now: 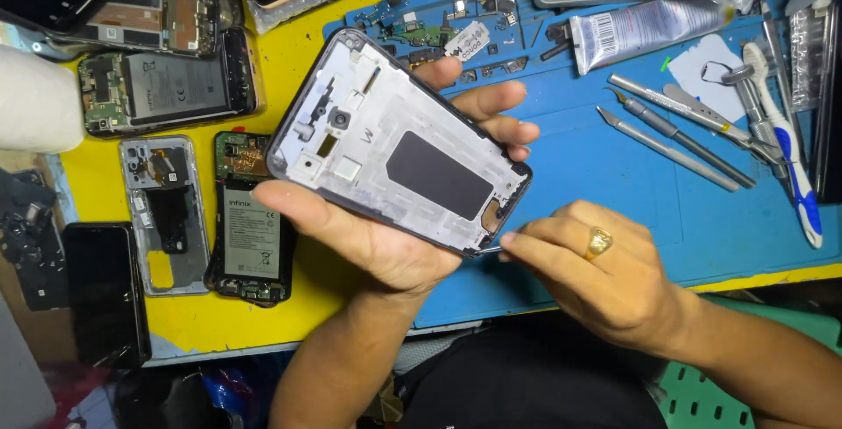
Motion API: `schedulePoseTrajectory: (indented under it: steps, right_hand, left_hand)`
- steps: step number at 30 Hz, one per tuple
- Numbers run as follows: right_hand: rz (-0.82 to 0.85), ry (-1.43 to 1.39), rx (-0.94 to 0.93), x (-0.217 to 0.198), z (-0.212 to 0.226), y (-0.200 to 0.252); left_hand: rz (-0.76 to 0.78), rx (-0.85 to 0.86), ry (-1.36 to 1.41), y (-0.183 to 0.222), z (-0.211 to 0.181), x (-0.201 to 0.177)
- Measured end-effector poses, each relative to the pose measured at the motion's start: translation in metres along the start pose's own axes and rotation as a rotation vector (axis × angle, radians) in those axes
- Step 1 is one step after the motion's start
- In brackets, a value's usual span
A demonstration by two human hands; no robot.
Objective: The person uses a metal spudger to pry and separate the screen assembly from the frame of a disassembled smartphone. They work along the edges of the device, carefully lifting the screen while holding the phone body steady on a blue work mat.
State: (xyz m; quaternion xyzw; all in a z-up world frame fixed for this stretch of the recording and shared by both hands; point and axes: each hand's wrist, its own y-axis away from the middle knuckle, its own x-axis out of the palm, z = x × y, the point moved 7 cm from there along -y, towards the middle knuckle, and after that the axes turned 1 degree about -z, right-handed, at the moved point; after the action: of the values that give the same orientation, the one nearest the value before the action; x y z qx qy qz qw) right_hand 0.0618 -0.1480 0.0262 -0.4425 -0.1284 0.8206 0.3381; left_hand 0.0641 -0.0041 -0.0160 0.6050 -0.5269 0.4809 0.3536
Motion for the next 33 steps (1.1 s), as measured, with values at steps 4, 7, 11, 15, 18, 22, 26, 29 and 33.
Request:
schedulePoseTrajectory:
  steps: [4,7,11,15,18,22,26,29,33]
  right_hand:
    - [0.034,0.012,-0.011,0.005,0.000,0.002]
    - [0.077,0.084,-0.006,0.009,-0.003,0.003]
    - [0.133,-0.019,0.020,0.014,-0.009,0.008]
    - [0.077,-0.066,0.039,0.011,-0.002,-0.001]
    - [0.131,-0.092,0.089,0.015,-0.007,0.004]
    - [0.124,-0.133,0.118,0.016,-0.006,0.003]
    - [0.135,-0.208,0.290,0.023,-0.014,0.012]
    - [0.123,-0.250,0.354,0.022,-0.017,0.009]
    - [0.131,-0.226,0.329,0.019,-0.015,0.002]
  left_hand:
    - [0.009,0.013,-0.011,0.000,-0.003,0.002]
    - [0.000,0.028,-0.046,0.000,-0.003,0.003]
    - [-0.016,0.035,-0.040,0.002,0.000,0.002]
    - [0.000,0.036,-0.004,0.005,0.001,-0.003]
    - [0.005,0.082,-0.053,0.005,0.000,0.000]
    - [-0.009,0.058,-0.051,0.007,-0.002,0.001]
    - [-0.021,0.091,-0.046,0.007,-0.006,0.002]
    - [-0.018,0.113,-0.056,0.007,-0.009,0.003]
    - [-0.003,0.134,-0.098,0.008,-0.010,0.003]
